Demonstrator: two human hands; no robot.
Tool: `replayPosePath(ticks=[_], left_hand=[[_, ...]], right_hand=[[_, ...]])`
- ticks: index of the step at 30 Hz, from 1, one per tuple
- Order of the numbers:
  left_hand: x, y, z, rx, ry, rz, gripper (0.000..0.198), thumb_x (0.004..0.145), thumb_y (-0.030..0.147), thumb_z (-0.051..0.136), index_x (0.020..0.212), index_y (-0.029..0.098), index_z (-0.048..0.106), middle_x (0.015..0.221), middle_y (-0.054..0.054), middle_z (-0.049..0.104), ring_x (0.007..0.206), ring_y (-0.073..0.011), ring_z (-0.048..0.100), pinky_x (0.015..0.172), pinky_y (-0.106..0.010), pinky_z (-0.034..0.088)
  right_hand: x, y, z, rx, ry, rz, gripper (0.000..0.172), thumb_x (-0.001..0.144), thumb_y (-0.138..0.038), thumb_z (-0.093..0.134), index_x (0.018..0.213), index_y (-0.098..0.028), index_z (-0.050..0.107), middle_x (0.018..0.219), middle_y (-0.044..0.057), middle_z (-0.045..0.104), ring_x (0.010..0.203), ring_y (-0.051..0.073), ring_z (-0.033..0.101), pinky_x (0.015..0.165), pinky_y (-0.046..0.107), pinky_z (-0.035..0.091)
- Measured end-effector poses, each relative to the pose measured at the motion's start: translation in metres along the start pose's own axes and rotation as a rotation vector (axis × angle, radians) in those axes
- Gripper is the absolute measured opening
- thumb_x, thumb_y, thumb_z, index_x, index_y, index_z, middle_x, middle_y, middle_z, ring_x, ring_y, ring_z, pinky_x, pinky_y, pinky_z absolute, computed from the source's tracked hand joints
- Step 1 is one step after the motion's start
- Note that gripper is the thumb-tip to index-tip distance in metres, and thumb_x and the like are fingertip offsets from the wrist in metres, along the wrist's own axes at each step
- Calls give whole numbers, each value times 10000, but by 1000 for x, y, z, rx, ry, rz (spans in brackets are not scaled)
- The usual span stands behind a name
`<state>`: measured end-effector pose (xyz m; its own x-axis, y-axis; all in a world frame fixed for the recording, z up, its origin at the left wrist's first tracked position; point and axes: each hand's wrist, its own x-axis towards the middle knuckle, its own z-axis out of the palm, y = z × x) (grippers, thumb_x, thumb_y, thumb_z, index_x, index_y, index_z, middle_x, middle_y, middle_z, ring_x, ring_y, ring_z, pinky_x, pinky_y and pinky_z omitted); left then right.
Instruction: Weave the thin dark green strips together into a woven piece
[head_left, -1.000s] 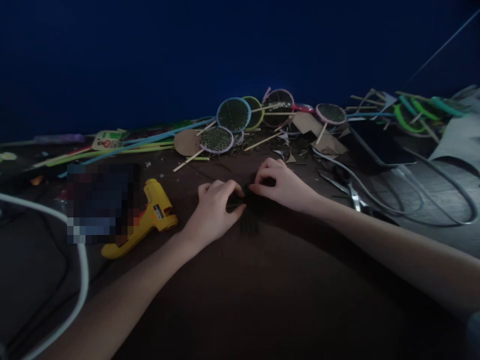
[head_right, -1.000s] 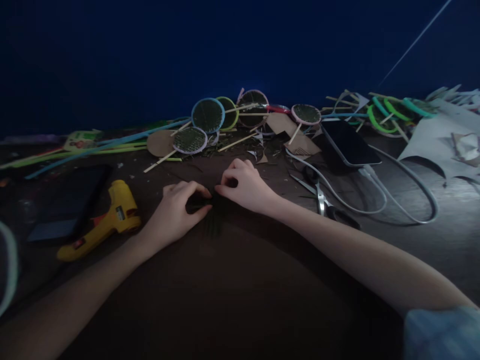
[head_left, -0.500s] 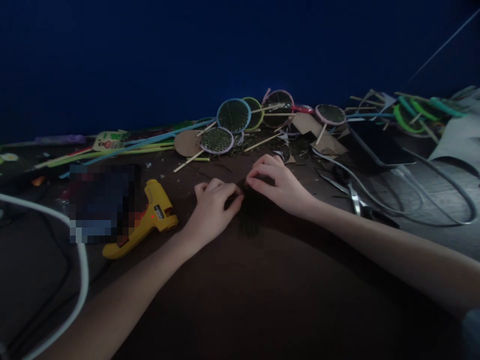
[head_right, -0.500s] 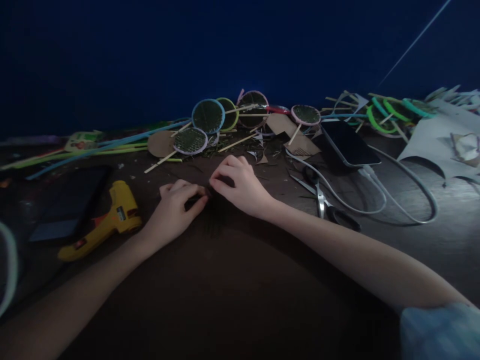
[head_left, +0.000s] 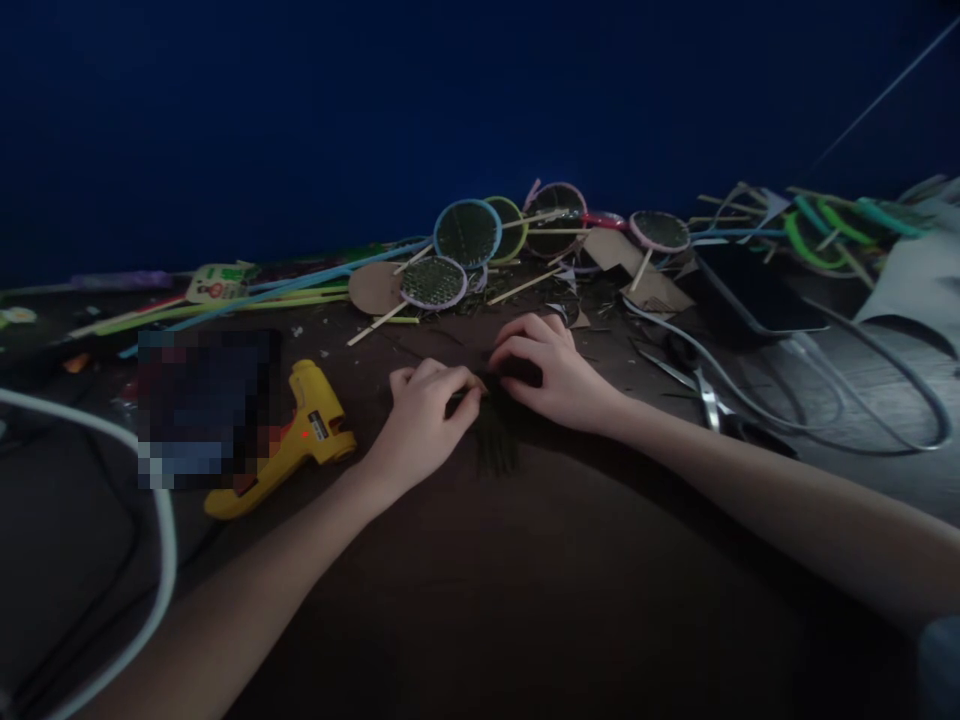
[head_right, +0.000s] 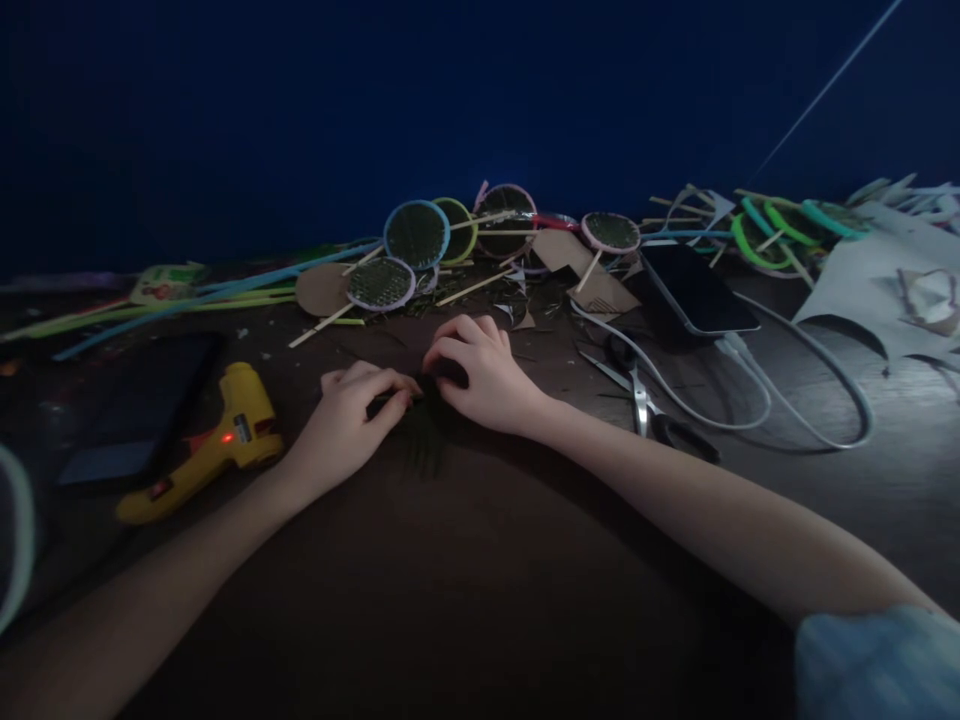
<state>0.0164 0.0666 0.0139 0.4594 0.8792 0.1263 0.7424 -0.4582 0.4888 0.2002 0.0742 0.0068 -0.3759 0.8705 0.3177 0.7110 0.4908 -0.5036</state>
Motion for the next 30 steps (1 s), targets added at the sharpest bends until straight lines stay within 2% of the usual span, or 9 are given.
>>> replayPosePath(ticks=[7,12,16,19,24,27,30], left_hand=[[0,1,-1,20,0,-18,134,856,182,465,788,197,580,829,-1,604,898,-194,538,825,-361,300],[1,0,0,18,7,-20,134,861,198,463,809,195,586,837,-5,606,911,-198,540,829,-362,304],[0,0,0,6,14,-13,146,873,215,450,844,206,593,852,-11,609,925,-202,538,830,-366,302],[-1,1,0,6,6,-6,154,883,228,433,863,216,586,837,-7,601,910,-198,537,825,-368,298],[-2,2,-3,7,-35,4,121,843,220,476,914,240,572,902,7,625,935,-201,519,841,-376,287],[-2,1,-2,10,-47,28,156,824,224,501,956,251,580,971,7,644,992,-215,500,854,-386,274],[-1,1,-1,25,-67,42,188,816,217,511,984,245,590,1009,2,653,1027,-226,485,866,-394,264]], right_hand=[[-1,-1,-3,88,7,-124,108,761,-127,526,815,-199,586,1072,62,587,1028,230,458,861,393,331],[-1,1,-2,179,-1,-120,20,772,-171,582,770,-190,575,838,29,636,895,193,533,819,363,354],[-2,4,-2,229,29,-150,42,758,-165,605,761,-193,574,804,15,619,839,168,545,805,339,375],[-4,5,-3,202,38,-237,39,760,-164,614,767,-191,588,783,14,613,827,160,544,776,323,375],[-5,2,-3,25,112,-385,76,804,-174,573,748,-194,620,749,32,612,808,170,552,724,337,359],[-5,1,-3,-65,166,-432,109,816,-167,555,743,-194,632,791,50,627,890,195,563,742,359,350],[-6,1,-4,-35,183,-428,88,813,-177,557,755,-192,621,790,48,629,894,195,561,751,354,356]])
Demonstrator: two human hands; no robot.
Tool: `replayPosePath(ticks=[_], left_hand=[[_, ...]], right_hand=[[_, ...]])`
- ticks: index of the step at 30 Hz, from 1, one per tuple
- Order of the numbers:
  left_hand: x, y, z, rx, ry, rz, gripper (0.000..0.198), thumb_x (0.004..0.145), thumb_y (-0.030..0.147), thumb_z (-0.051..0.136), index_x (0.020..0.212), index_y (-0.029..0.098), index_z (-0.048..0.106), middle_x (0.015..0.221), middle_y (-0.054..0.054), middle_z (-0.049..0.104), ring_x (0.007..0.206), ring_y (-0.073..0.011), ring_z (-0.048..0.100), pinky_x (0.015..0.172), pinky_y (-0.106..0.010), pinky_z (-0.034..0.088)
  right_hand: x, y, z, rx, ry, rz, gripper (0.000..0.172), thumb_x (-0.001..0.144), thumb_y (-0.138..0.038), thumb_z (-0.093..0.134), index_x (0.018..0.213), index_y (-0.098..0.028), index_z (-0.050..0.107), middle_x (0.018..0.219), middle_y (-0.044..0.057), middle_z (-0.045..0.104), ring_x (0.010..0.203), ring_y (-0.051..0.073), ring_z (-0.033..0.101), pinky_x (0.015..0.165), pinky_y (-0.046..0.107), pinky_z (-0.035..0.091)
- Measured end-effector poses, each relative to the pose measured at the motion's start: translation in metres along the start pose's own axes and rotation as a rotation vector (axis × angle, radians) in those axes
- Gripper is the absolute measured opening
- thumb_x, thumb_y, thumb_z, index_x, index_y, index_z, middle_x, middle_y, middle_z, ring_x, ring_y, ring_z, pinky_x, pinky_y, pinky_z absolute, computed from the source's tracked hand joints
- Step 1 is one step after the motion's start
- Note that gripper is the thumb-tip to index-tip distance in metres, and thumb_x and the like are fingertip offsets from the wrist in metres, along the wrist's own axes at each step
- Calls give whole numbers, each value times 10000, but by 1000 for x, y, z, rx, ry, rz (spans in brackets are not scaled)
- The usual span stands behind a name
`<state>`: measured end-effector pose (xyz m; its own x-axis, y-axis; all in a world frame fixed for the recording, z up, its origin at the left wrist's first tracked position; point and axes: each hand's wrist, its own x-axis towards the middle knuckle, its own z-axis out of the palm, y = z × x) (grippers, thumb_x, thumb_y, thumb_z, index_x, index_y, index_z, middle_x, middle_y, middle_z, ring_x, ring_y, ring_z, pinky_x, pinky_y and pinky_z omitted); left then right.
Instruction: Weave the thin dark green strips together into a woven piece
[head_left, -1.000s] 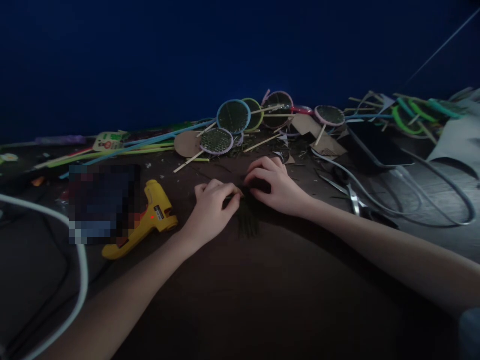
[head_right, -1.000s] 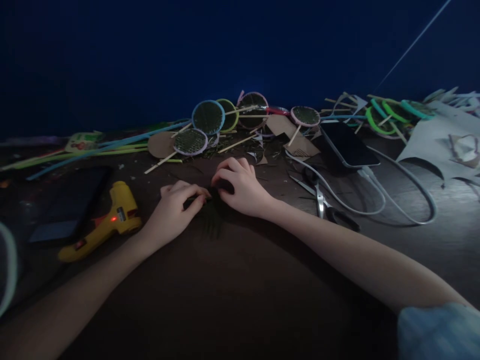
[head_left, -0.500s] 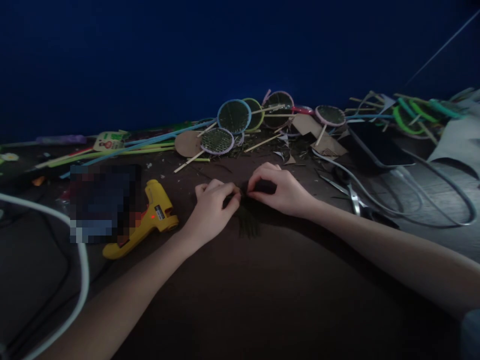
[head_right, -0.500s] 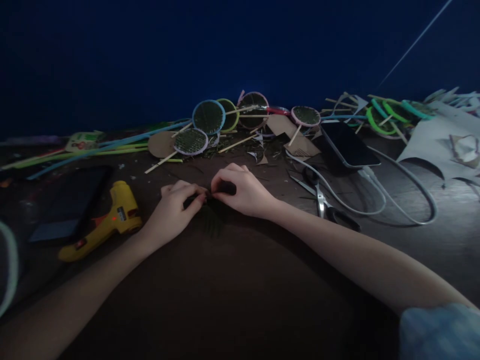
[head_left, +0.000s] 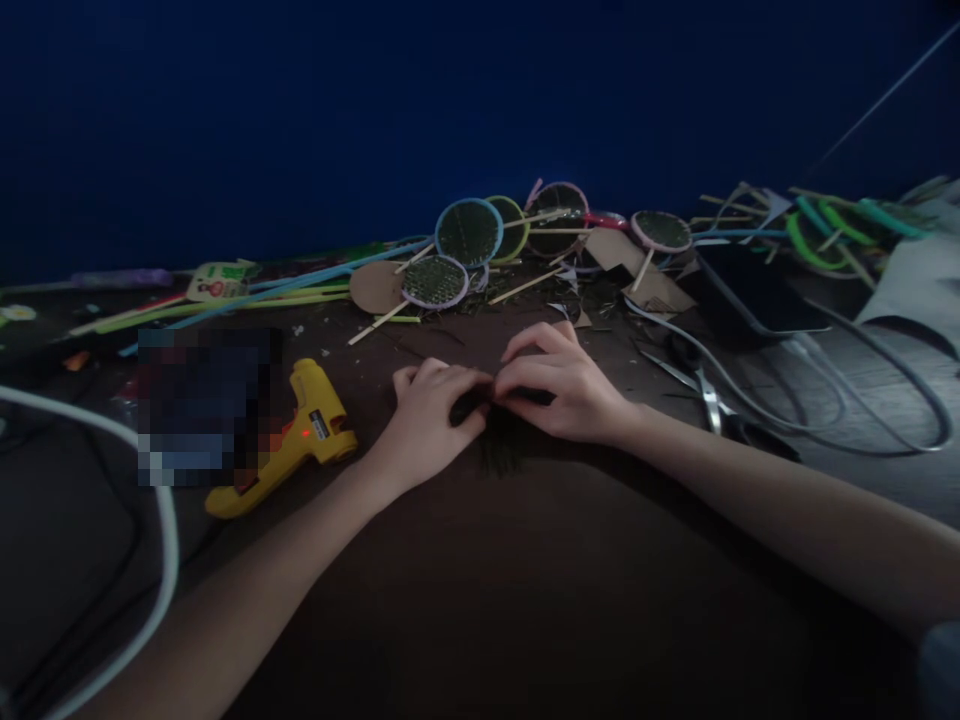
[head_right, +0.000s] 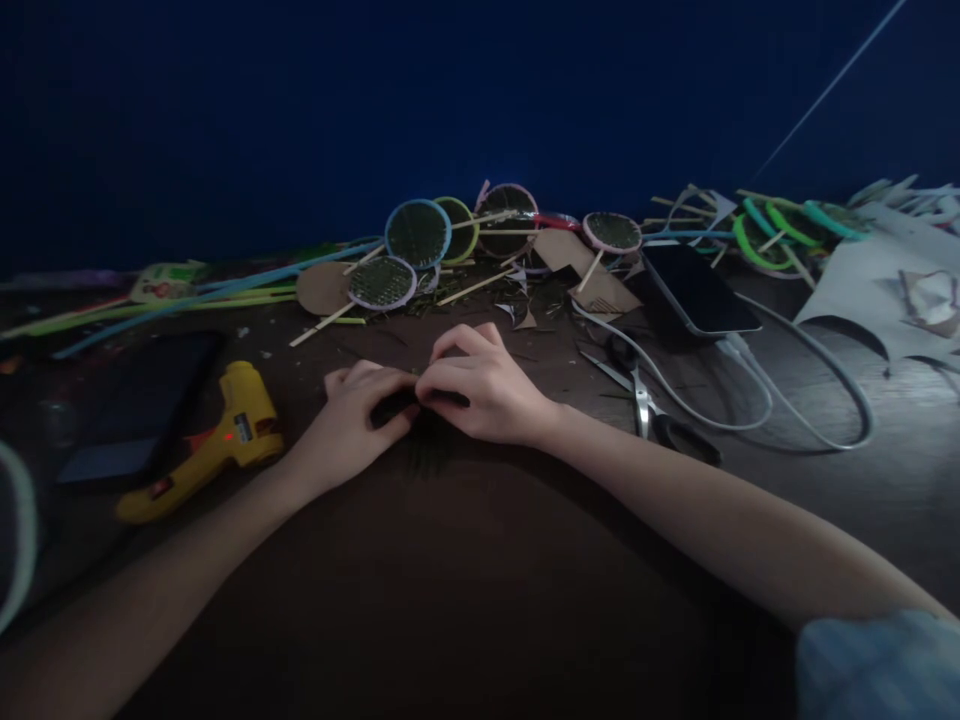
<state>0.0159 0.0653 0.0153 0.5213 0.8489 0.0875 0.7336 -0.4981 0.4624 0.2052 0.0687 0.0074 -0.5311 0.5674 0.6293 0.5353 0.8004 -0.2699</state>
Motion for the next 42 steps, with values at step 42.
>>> replayPosePath(ticks=[42], left_hand=[[-3,1,4,-32,73,97,217,759,102,578,932,197,490,895,-4,601,866,-167,560,815,-323,414]], right_hand=[[10,18,-8,143,-325,564,205,723,-308,669,609,-173,565,705,21,541,746,164,503,706,319,391]])
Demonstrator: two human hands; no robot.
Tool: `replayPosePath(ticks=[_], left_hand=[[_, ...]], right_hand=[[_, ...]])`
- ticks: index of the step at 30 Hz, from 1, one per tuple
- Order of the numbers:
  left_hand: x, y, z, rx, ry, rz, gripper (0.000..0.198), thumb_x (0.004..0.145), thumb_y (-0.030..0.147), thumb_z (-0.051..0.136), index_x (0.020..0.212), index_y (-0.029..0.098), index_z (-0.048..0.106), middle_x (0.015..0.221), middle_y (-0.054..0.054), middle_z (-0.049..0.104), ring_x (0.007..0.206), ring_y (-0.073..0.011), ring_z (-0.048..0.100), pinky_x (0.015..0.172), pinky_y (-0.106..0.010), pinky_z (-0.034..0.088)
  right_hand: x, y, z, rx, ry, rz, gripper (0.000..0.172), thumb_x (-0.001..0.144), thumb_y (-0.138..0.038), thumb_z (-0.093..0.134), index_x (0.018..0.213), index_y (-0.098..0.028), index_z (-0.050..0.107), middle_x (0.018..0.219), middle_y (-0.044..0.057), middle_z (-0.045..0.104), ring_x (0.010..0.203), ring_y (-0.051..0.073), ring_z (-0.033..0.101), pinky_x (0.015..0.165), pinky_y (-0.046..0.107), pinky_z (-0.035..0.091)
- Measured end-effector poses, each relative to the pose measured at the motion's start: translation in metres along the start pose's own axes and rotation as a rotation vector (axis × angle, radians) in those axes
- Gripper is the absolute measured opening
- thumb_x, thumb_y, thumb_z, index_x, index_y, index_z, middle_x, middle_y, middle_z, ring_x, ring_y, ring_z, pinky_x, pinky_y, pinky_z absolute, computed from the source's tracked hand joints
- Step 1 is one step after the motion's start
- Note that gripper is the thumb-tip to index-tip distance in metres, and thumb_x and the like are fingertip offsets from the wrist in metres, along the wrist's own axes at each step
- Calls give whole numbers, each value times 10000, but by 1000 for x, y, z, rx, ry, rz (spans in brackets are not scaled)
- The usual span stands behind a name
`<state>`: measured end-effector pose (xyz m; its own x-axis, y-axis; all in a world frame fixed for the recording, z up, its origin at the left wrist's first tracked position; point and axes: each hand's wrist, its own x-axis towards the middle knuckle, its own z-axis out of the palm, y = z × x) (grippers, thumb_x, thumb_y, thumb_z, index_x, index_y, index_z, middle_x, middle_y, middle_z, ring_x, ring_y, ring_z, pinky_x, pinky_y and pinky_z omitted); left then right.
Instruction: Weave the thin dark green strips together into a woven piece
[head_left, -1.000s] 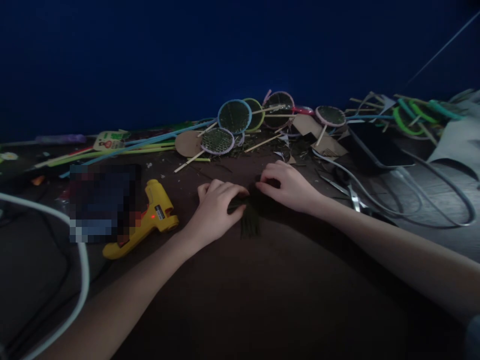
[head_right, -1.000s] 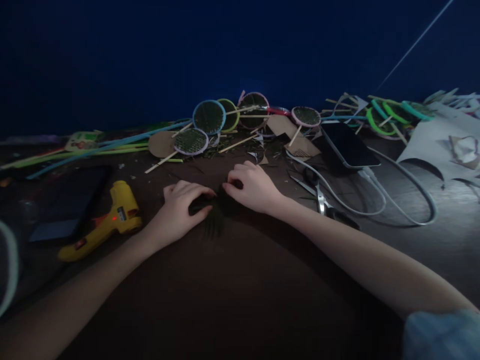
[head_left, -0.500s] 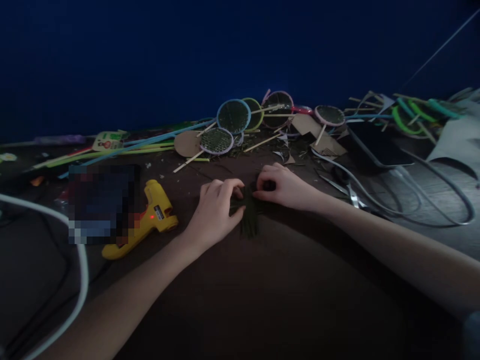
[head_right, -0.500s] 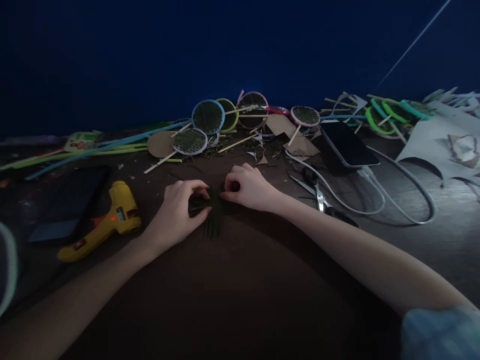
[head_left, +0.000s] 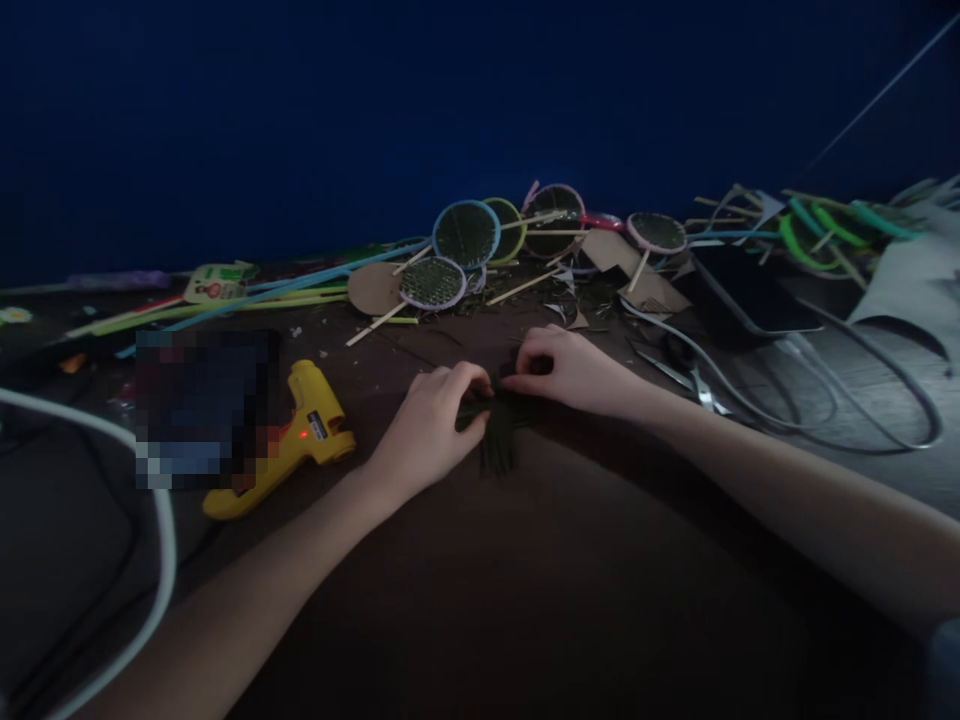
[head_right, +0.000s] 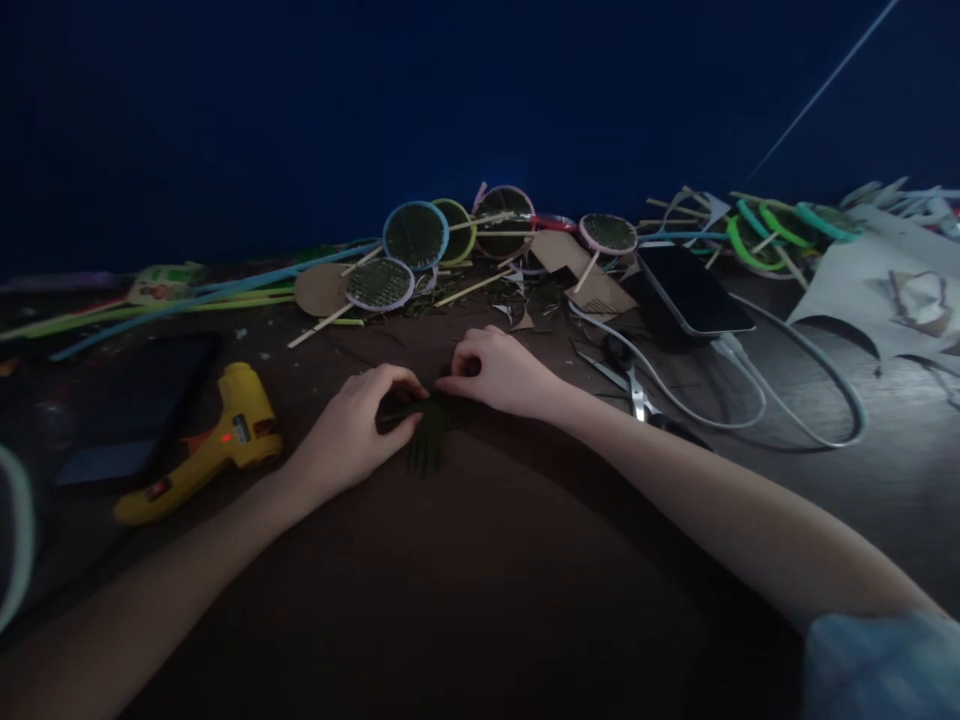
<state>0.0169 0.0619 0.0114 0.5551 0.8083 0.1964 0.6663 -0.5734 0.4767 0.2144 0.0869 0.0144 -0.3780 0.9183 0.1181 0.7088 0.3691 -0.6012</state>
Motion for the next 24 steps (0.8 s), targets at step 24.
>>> replayPosePath(ticks=[24], left_hand=[[3,-2,-1,47,-13,1,68,849,142,488,832,191,532,834,-12,612,831,-181,562,803,-332,397]], right_hand=[[-6,-15,6,244,128,-142,142,826,-268,553,752,-176,632,777,24,607,779,150,540,725,304,417]])
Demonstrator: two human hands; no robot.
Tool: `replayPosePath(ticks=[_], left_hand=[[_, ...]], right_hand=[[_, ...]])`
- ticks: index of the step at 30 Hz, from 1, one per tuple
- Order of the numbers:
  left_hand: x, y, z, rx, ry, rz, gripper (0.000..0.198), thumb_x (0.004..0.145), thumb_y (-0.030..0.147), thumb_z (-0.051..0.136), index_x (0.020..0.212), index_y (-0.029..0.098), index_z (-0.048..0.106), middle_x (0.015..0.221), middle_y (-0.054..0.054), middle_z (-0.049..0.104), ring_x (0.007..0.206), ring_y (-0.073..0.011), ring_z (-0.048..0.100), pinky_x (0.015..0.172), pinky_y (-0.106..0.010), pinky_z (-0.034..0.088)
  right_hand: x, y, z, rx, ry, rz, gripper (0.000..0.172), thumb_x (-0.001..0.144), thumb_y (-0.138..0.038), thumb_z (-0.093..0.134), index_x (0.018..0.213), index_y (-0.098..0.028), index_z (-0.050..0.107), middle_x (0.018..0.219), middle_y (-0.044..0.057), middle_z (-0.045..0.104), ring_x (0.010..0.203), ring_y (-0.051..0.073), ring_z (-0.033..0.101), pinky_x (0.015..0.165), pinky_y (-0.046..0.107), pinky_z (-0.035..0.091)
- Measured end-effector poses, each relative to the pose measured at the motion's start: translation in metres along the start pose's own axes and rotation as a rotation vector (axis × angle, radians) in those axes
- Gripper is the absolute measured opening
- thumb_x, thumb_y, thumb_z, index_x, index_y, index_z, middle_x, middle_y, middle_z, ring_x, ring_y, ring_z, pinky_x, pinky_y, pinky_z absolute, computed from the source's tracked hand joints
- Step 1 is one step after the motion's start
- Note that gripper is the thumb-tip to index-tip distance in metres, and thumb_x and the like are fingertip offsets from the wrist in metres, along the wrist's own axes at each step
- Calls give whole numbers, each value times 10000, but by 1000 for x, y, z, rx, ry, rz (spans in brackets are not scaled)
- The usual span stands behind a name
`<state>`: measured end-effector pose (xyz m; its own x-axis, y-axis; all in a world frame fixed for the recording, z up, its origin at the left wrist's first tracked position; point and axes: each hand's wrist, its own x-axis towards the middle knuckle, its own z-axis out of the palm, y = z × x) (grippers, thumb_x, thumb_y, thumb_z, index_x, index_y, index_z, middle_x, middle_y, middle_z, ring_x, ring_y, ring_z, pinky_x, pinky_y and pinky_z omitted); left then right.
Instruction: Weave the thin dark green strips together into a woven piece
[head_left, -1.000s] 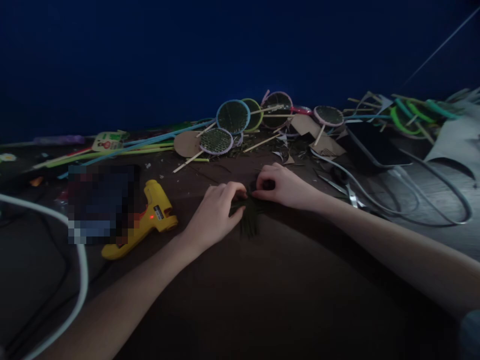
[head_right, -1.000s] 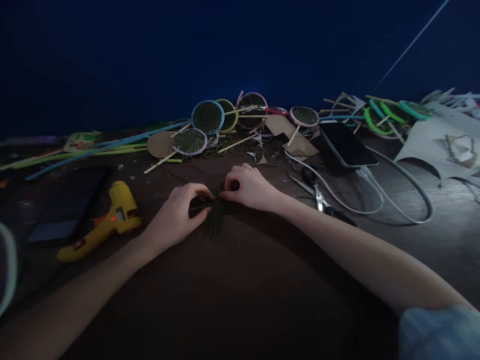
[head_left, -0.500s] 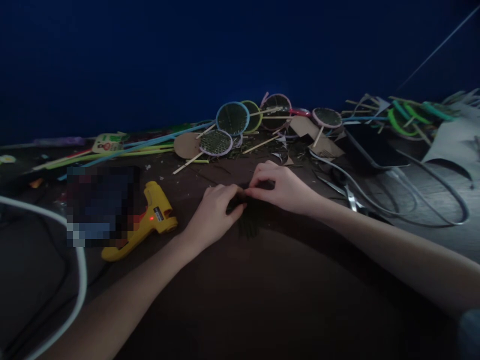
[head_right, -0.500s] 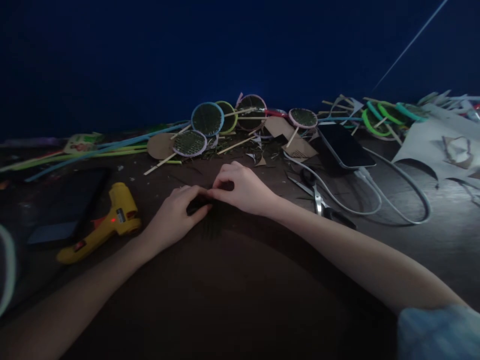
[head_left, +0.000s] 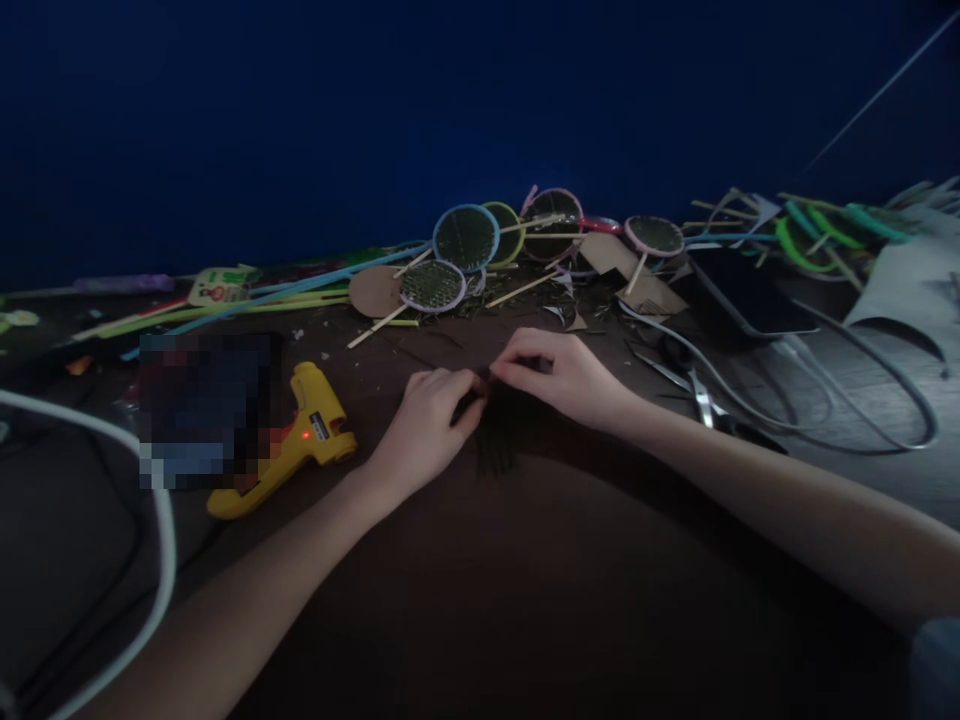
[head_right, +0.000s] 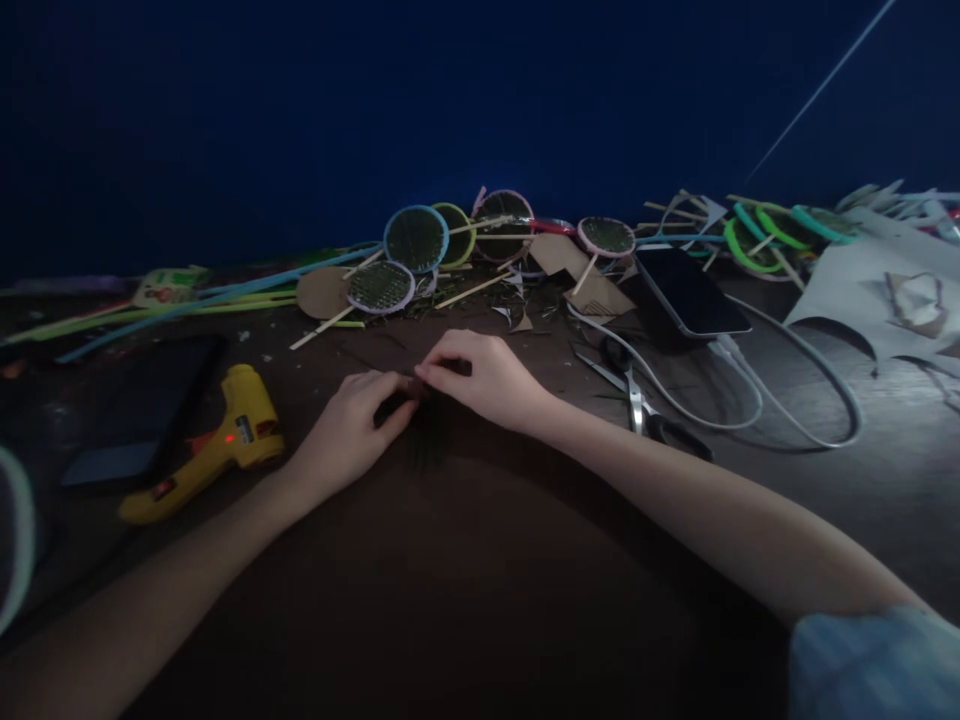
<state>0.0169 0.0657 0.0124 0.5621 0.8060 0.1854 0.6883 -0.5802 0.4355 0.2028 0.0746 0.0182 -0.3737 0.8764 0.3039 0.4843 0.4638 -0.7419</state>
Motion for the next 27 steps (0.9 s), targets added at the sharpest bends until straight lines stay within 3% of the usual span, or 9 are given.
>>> replayPosePath(ticks=[3,8,18,27], left_hand=[[-1,1,-1,-18,4,-9,86,855,152,476,855,201,545,869,-11,633,856,-180,574,820,-331,404],[-2,1,-1,-20,23,3,86,852,153,480,856,198,554,884,-7,646,867,-178,582,827,-330,408],[0,2,-2,-39,41,-9,109,841,134,482,847,196,570,862,-6,645,842,-174,585,813,-321,431],[-1,2,-2,-40,56,8,99,837,107,498,834,186,559,825,0,630,820,-163,576,805,-316,439]], right_hand=[[-1,4,-1,-219,-26,5,93,780,-256,593,805,-169,609,796,39,592,807,179,517,745,332,407],[-5,9,2,-475,-128,-16,280,730,-327,637,949,-165,573,986,89,557,939,251,468,817,398,392],[-4,7,1,-432,-176,-5,230,749,-281,612,932,-204,497,1007,75,520,936,250,439,811,403,387],[-3,9,2,-343,-172,-93,164,773,-207,585,906,-197,488,993,71,518,909,225,449,806,392,398]])
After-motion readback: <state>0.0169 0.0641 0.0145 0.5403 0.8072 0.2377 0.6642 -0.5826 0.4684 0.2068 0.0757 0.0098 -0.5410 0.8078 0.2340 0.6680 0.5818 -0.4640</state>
